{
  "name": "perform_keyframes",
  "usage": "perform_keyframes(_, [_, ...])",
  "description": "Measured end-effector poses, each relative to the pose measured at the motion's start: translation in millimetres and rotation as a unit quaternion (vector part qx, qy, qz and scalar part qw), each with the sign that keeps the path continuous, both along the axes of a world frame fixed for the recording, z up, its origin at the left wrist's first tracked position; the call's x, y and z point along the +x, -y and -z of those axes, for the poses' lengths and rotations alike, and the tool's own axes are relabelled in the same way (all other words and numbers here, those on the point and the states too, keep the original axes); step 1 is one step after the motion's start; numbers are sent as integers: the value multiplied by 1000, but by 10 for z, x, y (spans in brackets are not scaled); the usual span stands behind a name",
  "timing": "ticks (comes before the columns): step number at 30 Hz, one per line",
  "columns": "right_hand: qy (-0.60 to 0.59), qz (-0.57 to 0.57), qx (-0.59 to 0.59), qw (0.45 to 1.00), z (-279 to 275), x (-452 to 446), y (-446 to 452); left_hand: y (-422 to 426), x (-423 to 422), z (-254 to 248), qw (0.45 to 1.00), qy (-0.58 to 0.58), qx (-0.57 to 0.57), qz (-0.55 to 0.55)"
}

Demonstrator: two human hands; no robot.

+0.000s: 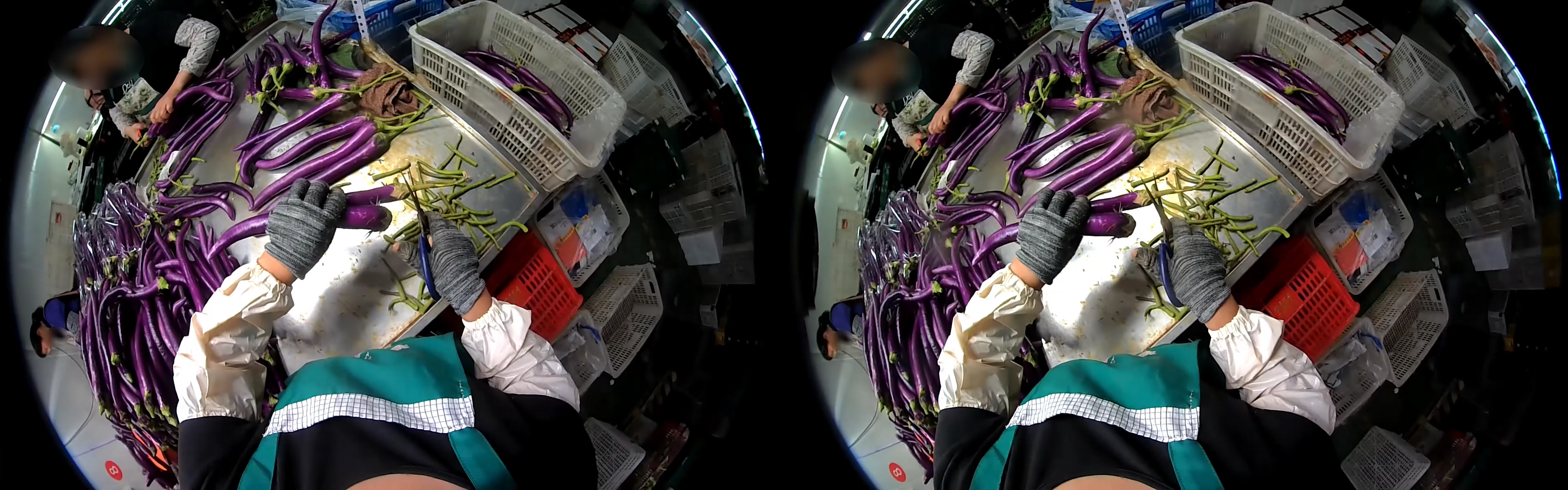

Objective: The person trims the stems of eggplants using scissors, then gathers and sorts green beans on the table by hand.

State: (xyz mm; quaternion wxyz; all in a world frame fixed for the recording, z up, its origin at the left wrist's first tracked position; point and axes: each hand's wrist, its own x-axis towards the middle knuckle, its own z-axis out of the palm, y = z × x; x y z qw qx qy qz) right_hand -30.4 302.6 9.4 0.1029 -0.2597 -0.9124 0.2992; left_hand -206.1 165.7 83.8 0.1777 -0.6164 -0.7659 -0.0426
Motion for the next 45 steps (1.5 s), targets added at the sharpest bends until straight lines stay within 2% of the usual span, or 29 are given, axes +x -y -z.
perform_keyframes(3, [-43,-8,-39,998,25,34,-8,9,62,-5,1000,9,20,14])
perform_keyframes(9, [-23,25,-74,997,-132,49,56,77,178,5,1000,20,-19,-4])
perform_keyframes(12, [-90,26,-48,994,77,51,114,100,245,-18,999,11,-31,-26])
perform_keyframes(16, [-77,52,-113,989,288,79,205,183,177,-61,995,-5,-71,-75])
perform_keyframes(17, [-57,43,-117,991,486,85,186,212,124,-82,994,-18,-73,-84])
perform_keyframes(18, [-165,50,-451,875,534,94,205,238,66,-184,994,-4,-50,-101])
perform_keyframes(19, [-147,42,-514,844,536,162,176,284,-59,-231,992,-4,-19,-125])
perform_keyframes(20, [-125,38,-574,809,446,211,161,380,-257,-233,979,153,70,-118])
perform_keyframes(21, [-101,38,-627,772,356,260,145,493,-460,-232,933,304,159,-108])
perform_keyframes(22, [-70,52,-664,743,301,278,159,569,-626,-315,839,491,204,-113])
perform_keyframes(23, [-39,66,-698,712,291,301,141,648,-705,-440,707,654,245,-112])
perform_keyframes(24, [-54,55,-727,682,293,302,153,677,-653,-607,639,688,300,-167])
perform_keyframes(25, [-55,57,-676,733,264,319,185,789,-800,-560,590,719,303,-207])
perform_keyframes(27, [-57,52,-682,727,203,340,224,919,-1010,-385,443,789,357,-229])
perform_keyframes(29, [-55,31,-661,747,277,370,246,962,-1011,-287,394,796,406,-215])
perform_keyframes(30, [-56,14,-640,767,310,380,250,997,-1023,-239,383,800,410,-214])
perform_keyframes(33, [-29,25,-641,766,351,392,243,1049,-1010,-151,355,812,420,-195])
perform_keyframes(34, [-39,24,-743,668,484,471,189,1067,-993,-140,339,819,427,-177])
perform_keyframes(35, [-42,50,-787,614,554,526,219,1092,-969,-133,317,824,442,-161])
perform_keyframes(36, [-48,47,-741,668,550,554,241,1200,-1062,-39,306,845,414,-149])
perform_keyframes(37, [-46,24,-748,661,503,551,254,1270,-1081,10,330,817,460,-112])
perform_keyframes(38, [-3,35,-681,731,516,549,230,1338,-1100,59,351,786,504,-73])
perform_keyframes(39, [-32,1,-707,706,742,602,151,1370,-1177,-28,273,788,531,-151])
perform_keyframes(41, [-20,-9,-718,696,841,640,106,1523,-1166,-391,248,696,642,-204])
perform_keyframes(43, [-30,13,-679,734,744,621,164,1876,-1394,-564,208,616,742,-165])
perform_keyframes(44, [-21,27,-649,760,509,583,236,2134,-1502,-673,178,586,774,-160])
perform_keyframes(45, [-19,27,-657,753,524,573,235,2369,-1532,-793,166,562,805,-92])
